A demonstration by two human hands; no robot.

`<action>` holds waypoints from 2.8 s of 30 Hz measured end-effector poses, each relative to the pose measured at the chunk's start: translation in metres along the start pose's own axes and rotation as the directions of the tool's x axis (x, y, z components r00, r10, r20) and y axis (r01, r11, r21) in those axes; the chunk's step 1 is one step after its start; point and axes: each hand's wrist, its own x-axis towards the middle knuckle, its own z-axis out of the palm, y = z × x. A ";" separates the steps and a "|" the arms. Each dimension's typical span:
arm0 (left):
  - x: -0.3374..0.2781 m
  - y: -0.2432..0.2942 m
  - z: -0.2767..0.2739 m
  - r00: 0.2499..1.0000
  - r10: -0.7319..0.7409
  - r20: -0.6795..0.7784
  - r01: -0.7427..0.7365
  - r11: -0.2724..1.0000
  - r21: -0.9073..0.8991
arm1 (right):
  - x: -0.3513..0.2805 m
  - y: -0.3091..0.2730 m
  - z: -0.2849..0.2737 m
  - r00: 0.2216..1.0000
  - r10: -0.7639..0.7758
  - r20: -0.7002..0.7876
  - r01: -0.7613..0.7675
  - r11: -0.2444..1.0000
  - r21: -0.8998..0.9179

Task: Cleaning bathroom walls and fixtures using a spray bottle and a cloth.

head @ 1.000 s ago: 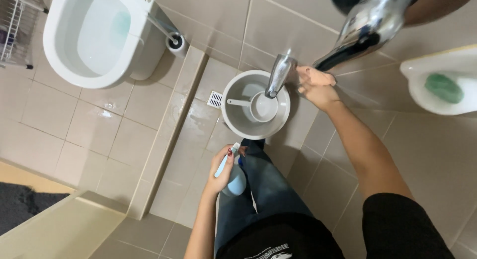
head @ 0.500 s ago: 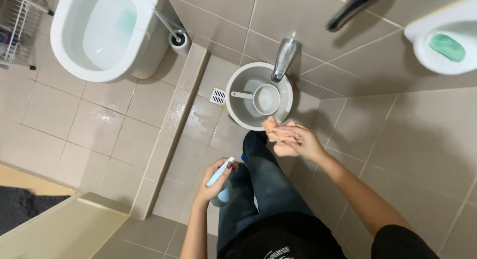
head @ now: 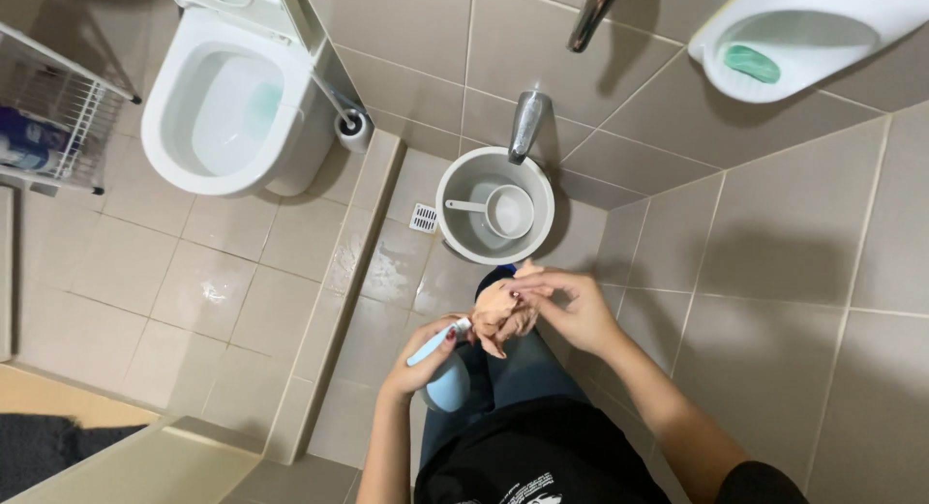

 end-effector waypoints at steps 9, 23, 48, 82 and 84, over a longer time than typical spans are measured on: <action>-0.058 0.053 -0.010 0.969 0.000 -0.245 0.001 1.000 0.003 | 0.022 -0.079 -0.024 0.931 -0.073 -0.358 -0.110 0.879 -0.464; -0.031 0.047 0.026 0.992 0.102 -0.076 -0.082 0.969 0.234 | 0.012 -0.130 0.029 0.887 -0.021 -0.462 0.035 0.999 0.023; -0.003 0.080 0.091 0.975 0.152 0.162 -0.188 0.951 0.244 | -0.060 0.016 0.069 0.707 0.377 0.598 -0.472 -0.378 0.797; 0.128 0.031 0.037 0.939 -0.060 -0.338 0.083 0.995 0.054 | 0.255 0.473 0.044 0.582 0.675 -0.453 -0.627 0.727 0.278; 0.132 0.021 0.038 0.939 -0.069 -0.338 0.078 0.997 0.014 | 0.251 0.481 0.042 0.545 0.716 -0.436 -0.613 0.695 0.376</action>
